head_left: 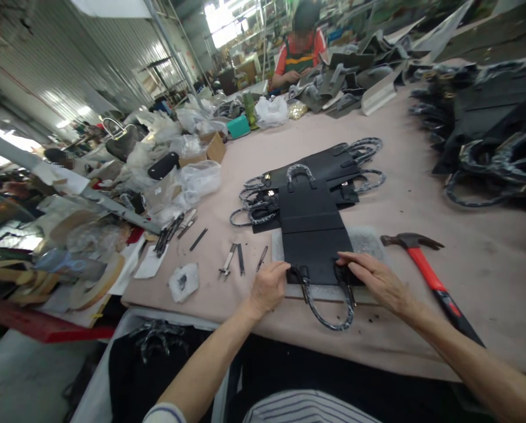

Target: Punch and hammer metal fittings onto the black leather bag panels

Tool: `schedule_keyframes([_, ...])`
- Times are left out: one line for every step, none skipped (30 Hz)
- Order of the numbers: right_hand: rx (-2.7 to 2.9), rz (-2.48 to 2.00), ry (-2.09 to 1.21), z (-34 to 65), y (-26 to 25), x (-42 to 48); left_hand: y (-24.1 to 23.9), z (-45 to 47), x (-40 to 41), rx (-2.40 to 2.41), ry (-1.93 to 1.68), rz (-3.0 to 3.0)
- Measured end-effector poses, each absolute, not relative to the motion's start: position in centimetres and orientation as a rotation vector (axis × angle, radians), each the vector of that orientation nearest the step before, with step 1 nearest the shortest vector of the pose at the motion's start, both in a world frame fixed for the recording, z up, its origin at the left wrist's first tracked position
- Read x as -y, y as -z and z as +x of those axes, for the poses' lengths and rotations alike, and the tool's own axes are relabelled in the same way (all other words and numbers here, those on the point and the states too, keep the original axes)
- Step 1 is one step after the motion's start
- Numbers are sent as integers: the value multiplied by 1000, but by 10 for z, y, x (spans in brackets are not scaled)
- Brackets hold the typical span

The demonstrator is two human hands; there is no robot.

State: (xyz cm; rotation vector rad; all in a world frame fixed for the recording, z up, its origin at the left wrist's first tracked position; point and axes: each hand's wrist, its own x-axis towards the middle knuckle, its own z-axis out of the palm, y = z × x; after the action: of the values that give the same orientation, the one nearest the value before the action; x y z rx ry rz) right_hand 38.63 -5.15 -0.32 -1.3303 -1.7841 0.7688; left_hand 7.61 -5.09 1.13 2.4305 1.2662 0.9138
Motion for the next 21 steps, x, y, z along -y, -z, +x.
schedule_keyframes([1793, -1368, -716, 382, 3, 48, -13, 71, 49, -1432, -897, 2355])
schedule_keyframes([1819, -1389, -661, 377, 2, 44, -17, 66, 45, -1616, -850, 2268])
schedule_keyframes([1850, -1395, -614, 373, 2, 42, -21, 60, 40, -1796, -770, 2166])
schedule_keyframes([1868, -1394, -580, 369, 3, 39, -26, 55, 35, -1949, -662, 2058])
schedule_keyframes([1867, -1390, -567, 367, 4, 38, -32, 48, 28, -2068, -532, 1957])
schedule_keyframes([1847, -1386, -569, 366, 5, 37, -38, 42, 22, -2150, -403, 1872])
schedule_keyframes([1816, -1387, -577, 367, 7, 36, -43, 35, 16, -2204, -288, 1810])
schedule_keyframes([1785, -1389, -585, 367, 10, 36, -48, 29, 10, -2244, -198, 1766])
schedule_keyframes([1764, -1387, -591, 369, 12, 36, -51, 22, 5, -2276, -130, 1734])
schedule_keyframes([1755, -1383, -595, 370, 15, 36, -53, 16, 1, -2304, -81, 1708])
schedule_keyframes([1755, -1377, -595, 371, 17, 36, -53, 10, -3, -2323, -41, 1684])
schedule_keyframes([1755, -1373, -589, 372, 19, 36, -53, 6, -7, -2332, -3, 1662])
schedule_keyframes([1756, -1370, -583, 373, 21, 36, -52, 2, -10, -2333, 42, 1643])
schedule_keyframes([1757, -1368, -579, 373, 23, 36, -50, 0, -13, -2329, 84, 1628])
schedule_keyframes([1758, -1371, -574, 373, 24, 36, -48, -2, -16, -2322, 120, 1617])
schedule_keyframes([1758, -1377, -566, 372, 24, 36, -46, -3, -19, -2314, 149, 1611])
schedule_keyframes([1757, -1387, -555, 372, 24, 36, -45, -3, -21, -2306, 172, 1606])
schedule_keyframes([1757, -1397, -546, 371, 23, 36, -44, -3, -23, -2295, 191, 1603])
schedule_keyframes([1754, -1407, -538, 371, 22, 37, -44, -3, -25, -2282, 209, 1601])
schedule_keyframes([1748, -1416, -532, 370, 20, 37, -44, -2, -26, -2263, 228, 1602])
schedule_keyframes([1741, -1422, -534, 369, 19, 38, -45, -1, -27, -2238, 245, 1609])
